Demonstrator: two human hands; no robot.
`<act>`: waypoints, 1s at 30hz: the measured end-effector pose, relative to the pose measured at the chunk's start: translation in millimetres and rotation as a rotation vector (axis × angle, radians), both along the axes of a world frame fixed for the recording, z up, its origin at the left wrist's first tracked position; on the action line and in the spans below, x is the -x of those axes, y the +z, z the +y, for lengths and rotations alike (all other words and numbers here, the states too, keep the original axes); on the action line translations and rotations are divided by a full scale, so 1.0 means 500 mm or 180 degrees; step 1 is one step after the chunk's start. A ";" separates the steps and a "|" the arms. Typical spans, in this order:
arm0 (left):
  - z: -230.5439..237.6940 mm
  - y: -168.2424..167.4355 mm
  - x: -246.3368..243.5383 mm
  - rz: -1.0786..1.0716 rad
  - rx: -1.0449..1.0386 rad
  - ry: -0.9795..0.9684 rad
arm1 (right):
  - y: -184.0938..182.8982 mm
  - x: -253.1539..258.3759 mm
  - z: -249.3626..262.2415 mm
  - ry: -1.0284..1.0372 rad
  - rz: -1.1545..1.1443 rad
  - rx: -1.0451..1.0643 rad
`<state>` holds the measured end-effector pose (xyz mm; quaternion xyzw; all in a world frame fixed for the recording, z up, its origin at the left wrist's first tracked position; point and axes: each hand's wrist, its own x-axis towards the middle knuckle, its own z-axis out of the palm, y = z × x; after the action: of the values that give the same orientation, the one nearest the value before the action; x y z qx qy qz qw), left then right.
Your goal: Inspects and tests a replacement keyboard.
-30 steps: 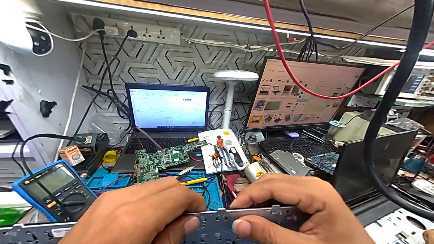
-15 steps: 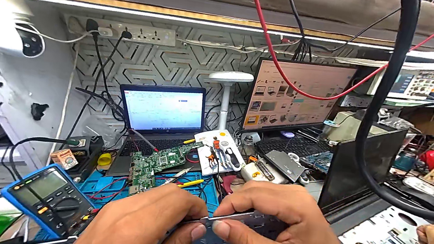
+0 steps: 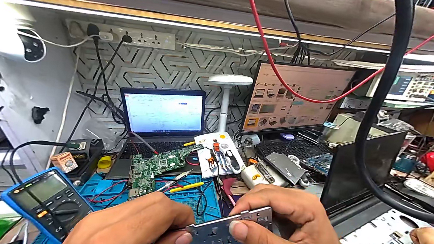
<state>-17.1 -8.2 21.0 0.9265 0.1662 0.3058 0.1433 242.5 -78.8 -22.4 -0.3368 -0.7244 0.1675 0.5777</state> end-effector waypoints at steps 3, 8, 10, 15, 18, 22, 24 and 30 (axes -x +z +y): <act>0.002 -0.001 0.000 -0.0014 0.0017 -0.0061 | -0.007 0.006 0.003 -0.0032 0.0014 -0.0264; 0.003 -0.005 0.003 -0.0076 -0.0041 -0.0005 | -0.013 0.010 0.005 0.0035 0.0061 -0.0224; 0.005 -0.006 0.003 -0.0073 -0.0049 0.0024 | -0.015 0.007 0.007 0.0093 0.0120 -0.0178; 0.009 -0.010 0.006 -0.0079 0.0004 0.0032 | -0.016 -0.006 0.004 0.0078 0.0272 -0.0201; 0.006 -0.007 0.004 -0.0078 0.0022 -0.0023 | -0.016 -0.008 0.005 0.0042 0.0189 -0.0376; 0.001 -0.008 0.001 -0.0146 -0.0008 -0.0086 | -0.017 0.000 0.004 -0.0140 0.0094 -0.0752; -0.001 -0.011 0.003 -0.0168 -0.0132 -0.0036 | -0.020 -0.001 0.006 -0.0127 0.0071 -0.0769; 0.001 -0.024 0.003 -0.0207 -0.0238 -0.0001 | -0.027 -0.016 0.004 -0.0148 0.0361 -0.0708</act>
<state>-18.8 -7.7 8.8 0.9207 0.1497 0.3418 0.1139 250.6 -76.6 -36.0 -0.2774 -0.6966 0.0914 0.6552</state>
